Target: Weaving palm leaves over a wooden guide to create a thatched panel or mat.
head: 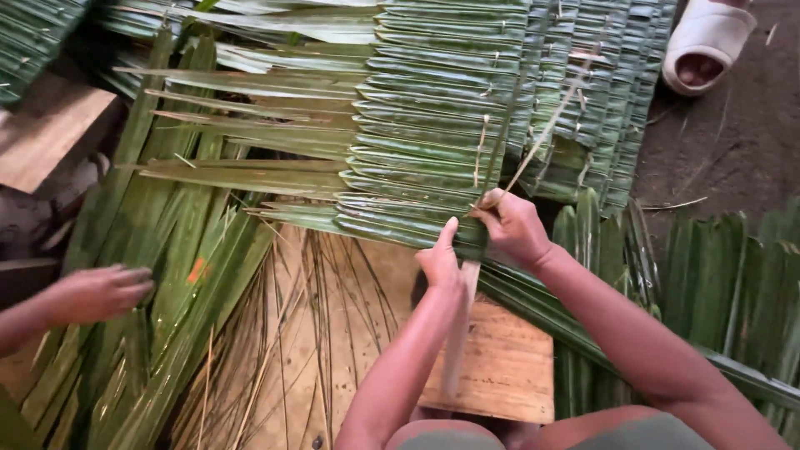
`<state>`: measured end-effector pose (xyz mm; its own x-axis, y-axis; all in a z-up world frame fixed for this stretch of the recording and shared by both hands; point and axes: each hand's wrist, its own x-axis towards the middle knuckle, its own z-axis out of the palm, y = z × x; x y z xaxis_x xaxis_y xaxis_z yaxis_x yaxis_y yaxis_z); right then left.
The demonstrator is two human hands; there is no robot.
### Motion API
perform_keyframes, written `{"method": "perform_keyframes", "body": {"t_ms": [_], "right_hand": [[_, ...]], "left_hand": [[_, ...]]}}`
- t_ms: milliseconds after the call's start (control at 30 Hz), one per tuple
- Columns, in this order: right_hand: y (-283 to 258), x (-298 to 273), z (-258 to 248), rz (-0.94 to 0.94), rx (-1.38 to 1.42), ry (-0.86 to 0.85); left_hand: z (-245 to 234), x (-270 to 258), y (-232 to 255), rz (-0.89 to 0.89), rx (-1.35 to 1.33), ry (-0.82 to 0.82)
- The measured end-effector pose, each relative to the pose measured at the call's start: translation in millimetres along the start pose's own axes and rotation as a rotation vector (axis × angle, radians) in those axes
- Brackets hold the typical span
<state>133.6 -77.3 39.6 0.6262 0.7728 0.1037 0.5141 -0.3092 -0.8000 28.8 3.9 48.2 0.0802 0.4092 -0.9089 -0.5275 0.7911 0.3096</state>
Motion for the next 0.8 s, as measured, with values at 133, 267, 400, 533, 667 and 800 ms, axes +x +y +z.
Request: {"method": "perform_keyframes", "body": {"t_ms": [133, 267, 400, 533, 667, 800], "right_hand": [[-3.7, -2.5, -1.9, 0.019, -0.047, -0.036], [-3.0, -0.2, -1.2, -0.168, -0.140, -0.024], [-10.2, 1.0, -5.9, -0.276, -0.266, -0.053], [-15.7, 0.2, -1.0, -0.428, -0.548, 0.006], [-16.9, 5.2, -2.1, -0.456, -0.529, -0.035], [-19.5, 9.5, 3.7, -0.636, -0.681, 0.048]], "left_hand": [[-10.6, 24.4, -13.3, 0.009, 0.014, -0.009], [-12.0, 19.0, -8.9, 0.072, 0.181, -0.007], [-26.3, 37.9, -19.2, 0.045, 0.109, 0.024], [-17.0, 7.8, -7.6, 0.039, 0.162, 0.022], [-7.0, 5.5, -9.1, 0.078, 0.103, 0.034], [-17.7, 30.0, -21.1, 0.120, 0.042, 0.035]]}}
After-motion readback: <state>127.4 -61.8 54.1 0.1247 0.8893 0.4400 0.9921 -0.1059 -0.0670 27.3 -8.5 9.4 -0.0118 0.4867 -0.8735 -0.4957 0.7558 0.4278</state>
